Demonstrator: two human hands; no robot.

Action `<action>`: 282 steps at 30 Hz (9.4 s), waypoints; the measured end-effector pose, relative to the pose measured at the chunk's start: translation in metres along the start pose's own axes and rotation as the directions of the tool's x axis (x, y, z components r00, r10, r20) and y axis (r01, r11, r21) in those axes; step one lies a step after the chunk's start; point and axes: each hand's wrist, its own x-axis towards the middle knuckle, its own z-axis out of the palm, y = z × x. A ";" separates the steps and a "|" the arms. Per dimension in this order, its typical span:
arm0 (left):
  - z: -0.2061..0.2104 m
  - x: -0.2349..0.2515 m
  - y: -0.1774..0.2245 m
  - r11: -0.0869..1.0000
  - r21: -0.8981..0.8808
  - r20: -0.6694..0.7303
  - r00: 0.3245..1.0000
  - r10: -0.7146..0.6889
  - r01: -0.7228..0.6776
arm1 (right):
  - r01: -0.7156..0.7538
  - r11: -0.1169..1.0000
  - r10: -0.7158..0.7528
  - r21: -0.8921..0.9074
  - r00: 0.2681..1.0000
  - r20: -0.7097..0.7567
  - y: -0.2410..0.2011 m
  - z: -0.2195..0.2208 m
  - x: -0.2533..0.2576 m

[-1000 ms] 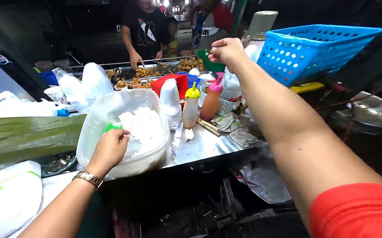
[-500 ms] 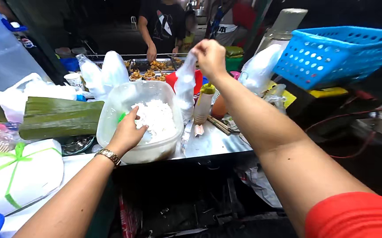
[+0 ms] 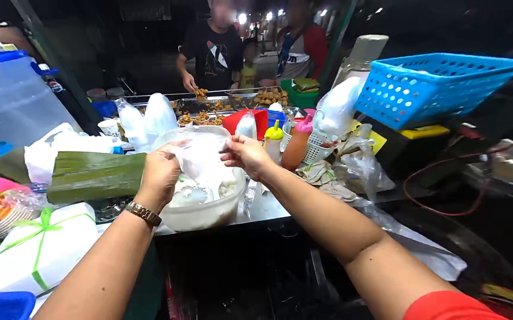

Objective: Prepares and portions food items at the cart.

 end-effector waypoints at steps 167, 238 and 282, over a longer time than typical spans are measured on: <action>-0.031 0.029 -0.008 0.892 0.377 0.043 0.958 -0.285 0.248 | 0.435 -0.184 -0.074 -0.881 0.888 0.454 -0.042 0.081 0.001; -0.035 0.031 -0.006 0.919 0.190 -0.076 0.939 -0.336 0.345 | 0.240 -0.283 -0.256 -0.929 0.914 0.314 -0.032 0.072 -0.029; -0.012 0.009 0.027 0.910 0.408 0.221 0.975 -0.014 -0.080 | -0.059 0.902 0.035 0.427 0.997 0.063 0.011 0.029 -0.014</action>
